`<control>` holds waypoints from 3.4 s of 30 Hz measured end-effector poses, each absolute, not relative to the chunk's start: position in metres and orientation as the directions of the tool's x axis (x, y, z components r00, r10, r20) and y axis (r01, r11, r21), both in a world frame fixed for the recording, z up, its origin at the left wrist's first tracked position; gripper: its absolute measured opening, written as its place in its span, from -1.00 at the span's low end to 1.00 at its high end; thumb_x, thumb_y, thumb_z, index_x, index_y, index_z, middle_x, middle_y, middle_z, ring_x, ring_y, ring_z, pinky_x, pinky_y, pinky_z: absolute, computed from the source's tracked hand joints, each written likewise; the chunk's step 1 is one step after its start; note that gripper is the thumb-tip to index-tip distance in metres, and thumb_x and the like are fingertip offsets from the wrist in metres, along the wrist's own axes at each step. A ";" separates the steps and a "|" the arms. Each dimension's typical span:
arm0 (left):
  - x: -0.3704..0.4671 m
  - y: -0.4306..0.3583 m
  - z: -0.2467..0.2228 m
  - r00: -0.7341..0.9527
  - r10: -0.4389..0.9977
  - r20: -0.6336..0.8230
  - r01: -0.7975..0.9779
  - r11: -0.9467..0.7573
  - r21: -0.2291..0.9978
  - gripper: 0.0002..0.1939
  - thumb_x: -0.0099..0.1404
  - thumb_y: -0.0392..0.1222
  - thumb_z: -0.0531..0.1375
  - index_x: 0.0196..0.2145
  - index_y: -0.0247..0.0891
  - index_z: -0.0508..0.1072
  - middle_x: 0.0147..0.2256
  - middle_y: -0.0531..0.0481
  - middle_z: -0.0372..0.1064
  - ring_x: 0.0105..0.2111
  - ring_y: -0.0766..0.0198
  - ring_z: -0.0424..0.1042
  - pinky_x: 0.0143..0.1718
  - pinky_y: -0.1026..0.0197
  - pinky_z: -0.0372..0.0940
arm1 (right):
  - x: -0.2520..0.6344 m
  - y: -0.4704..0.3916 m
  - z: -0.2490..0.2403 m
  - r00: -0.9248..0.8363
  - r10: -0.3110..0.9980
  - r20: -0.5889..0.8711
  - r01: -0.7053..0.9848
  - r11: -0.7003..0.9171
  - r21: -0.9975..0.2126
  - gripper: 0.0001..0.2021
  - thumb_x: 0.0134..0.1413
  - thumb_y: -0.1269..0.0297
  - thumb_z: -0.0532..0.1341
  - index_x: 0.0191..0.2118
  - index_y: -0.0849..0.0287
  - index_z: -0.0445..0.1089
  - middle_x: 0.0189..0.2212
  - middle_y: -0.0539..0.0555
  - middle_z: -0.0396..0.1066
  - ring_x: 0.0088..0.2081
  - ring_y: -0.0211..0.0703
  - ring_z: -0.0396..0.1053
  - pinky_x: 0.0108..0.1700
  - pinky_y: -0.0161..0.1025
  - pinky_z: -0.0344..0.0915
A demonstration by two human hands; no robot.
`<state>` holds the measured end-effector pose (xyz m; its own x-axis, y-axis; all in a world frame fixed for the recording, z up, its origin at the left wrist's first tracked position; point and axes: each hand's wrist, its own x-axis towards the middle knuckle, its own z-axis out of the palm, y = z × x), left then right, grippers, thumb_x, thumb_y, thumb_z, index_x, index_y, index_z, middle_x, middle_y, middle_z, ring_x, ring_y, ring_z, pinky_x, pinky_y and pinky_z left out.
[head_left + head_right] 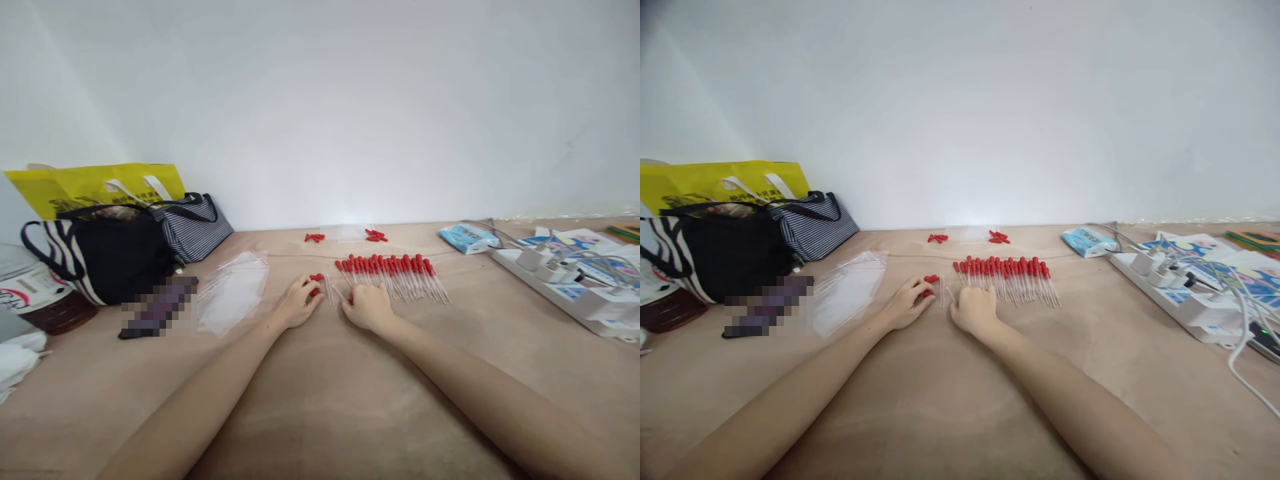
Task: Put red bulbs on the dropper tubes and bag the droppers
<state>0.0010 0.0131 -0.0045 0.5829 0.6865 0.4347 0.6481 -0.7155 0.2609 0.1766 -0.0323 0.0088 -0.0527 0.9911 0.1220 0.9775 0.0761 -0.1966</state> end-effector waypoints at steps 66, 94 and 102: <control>0.023 -0.029 -0.002 0.602 0.622 0.501 0.441 -0.782 0.440 -0.84 0.22 -0.20 0.06 -0.43 -0.25 0.41 -0.50 0.07 0.43 -0.51 0.36 0.34 -0.12 0.15 0.11 | 0.218 -0.059 -0.013 -0.492 0.541 0.682 0.747 0.664 0.012 -0.78 0.05 0.44 -0.02 -0.41 0.21 0.36 -0.56 0.01 0.30 -0.55 -0.30 0.05 -0.37 -0.23 -0.16; 0.010 -0.008 0.003 0.315 0.783 0.536 0.745 -0.554 0.371 -0.83 0.20 -0.14 0.07 -0.26 -0.23 0.31 -0.25 -0.04 0.35 -0.18 0.16 0.28 -0.11 0.05 0.03 | 0.219 -0.047 -0.007 -0.217 0.864 0.454 0.813 0.417 -0.406 -0.80 0.01 0.36 0.05 -0.23 0.17 0.33 -0.47 0.02 0.40 -0.37 -0.21 0.26 -0.32 -0.28 0.03; 0.009 0.013 -0.008 0.276 0.848 0.453 0.809 -0.459 0.368 -0.87 0.13 -0.31 0.12 -0.30 -0.31 0.30 -0.27 -0.10 0.25 -0.22 0.16 0.28 -0.19 0.12 0.21 | 0.181 0.001 0.002 -0.013 0.939 0.344 0.910 0.154 -0.386 -0.80 -0.08 0.39 0.05 -0.26 0.18 0.29 -0.39 0.06 0.42 -0.27 -0.15 0.33 -0.25 -0.25 0.02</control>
